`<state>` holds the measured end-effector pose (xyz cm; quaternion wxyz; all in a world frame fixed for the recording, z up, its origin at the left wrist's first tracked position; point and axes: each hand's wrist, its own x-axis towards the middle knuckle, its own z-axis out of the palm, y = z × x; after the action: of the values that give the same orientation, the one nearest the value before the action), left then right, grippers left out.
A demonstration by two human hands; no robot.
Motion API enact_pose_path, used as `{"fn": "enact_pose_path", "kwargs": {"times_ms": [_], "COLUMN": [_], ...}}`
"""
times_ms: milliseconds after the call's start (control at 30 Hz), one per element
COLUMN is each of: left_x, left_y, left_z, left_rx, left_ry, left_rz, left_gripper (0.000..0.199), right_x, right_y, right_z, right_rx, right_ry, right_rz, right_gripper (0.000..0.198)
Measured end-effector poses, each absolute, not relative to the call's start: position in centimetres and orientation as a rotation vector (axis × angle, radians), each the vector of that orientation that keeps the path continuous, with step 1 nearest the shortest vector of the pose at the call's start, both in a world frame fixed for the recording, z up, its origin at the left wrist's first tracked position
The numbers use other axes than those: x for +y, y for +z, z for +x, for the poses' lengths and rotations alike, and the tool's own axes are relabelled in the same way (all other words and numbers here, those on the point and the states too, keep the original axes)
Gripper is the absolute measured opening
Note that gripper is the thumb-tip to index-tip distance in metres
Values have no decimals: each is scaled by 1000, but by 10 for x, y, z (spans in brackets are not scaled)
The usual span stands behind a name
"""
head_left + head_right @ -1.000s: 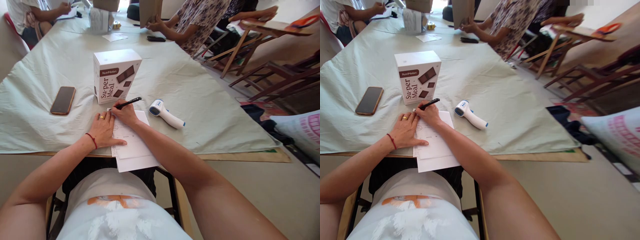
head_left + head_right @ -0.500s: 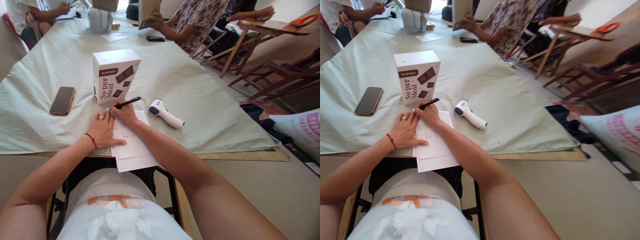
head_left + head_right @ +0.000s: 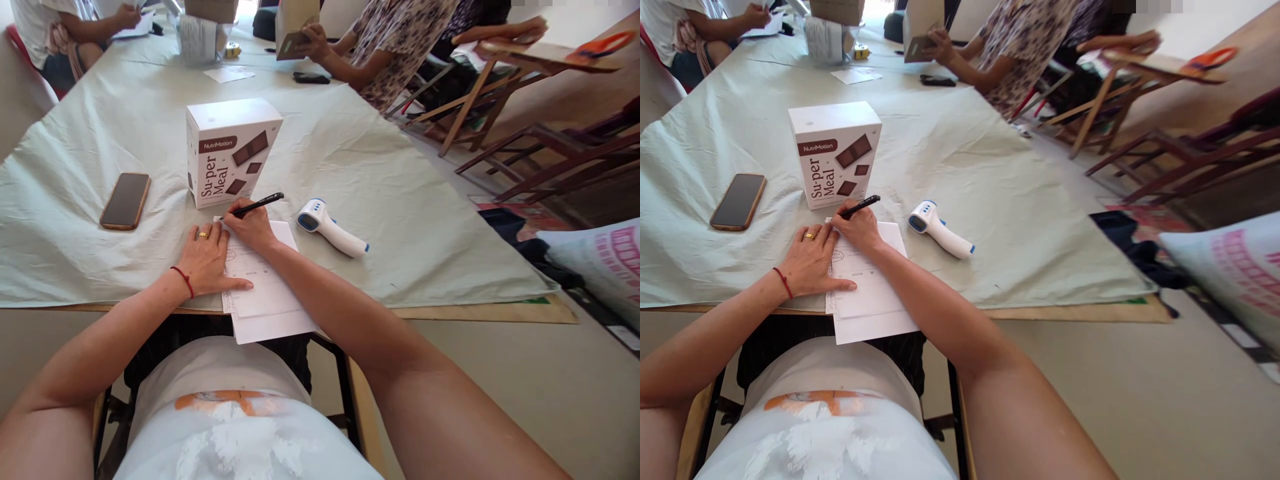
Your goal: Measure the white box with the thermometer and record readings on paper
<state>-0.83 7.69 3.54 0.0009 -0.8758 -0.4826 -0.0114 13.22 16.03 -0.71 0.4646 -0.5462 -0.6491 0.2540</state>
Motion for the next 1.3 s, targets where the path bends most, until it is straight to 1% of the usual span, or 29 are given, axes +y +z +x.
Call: {"fn": "enact_pose_path", "kwargs": {"times_ms": [267,467,833,1300], "left_x": [77,77,78,78], "left_y": [33,33,30,31], "left_z": [-8,-9,-9,-9], "left_rx": [-1512,-1496,-1490,-1500], "left_ry": [-74,-74,-123,-147], "left_rz": [-2746,-2749,-2759,-2769], "left_gripper": [117,112,115,113], "right_x": [160,159,159,158], "right_y": [-6,-6,-4,-3], "right_z": [131,132,132,131], "right_rx": [-1570,-1600,-1580,-1582], "right_ry": [612,630,604,619], "right_rz": [-1342,-1352,-1359,-1356], "right_gripper": [4,4,5,4]}}
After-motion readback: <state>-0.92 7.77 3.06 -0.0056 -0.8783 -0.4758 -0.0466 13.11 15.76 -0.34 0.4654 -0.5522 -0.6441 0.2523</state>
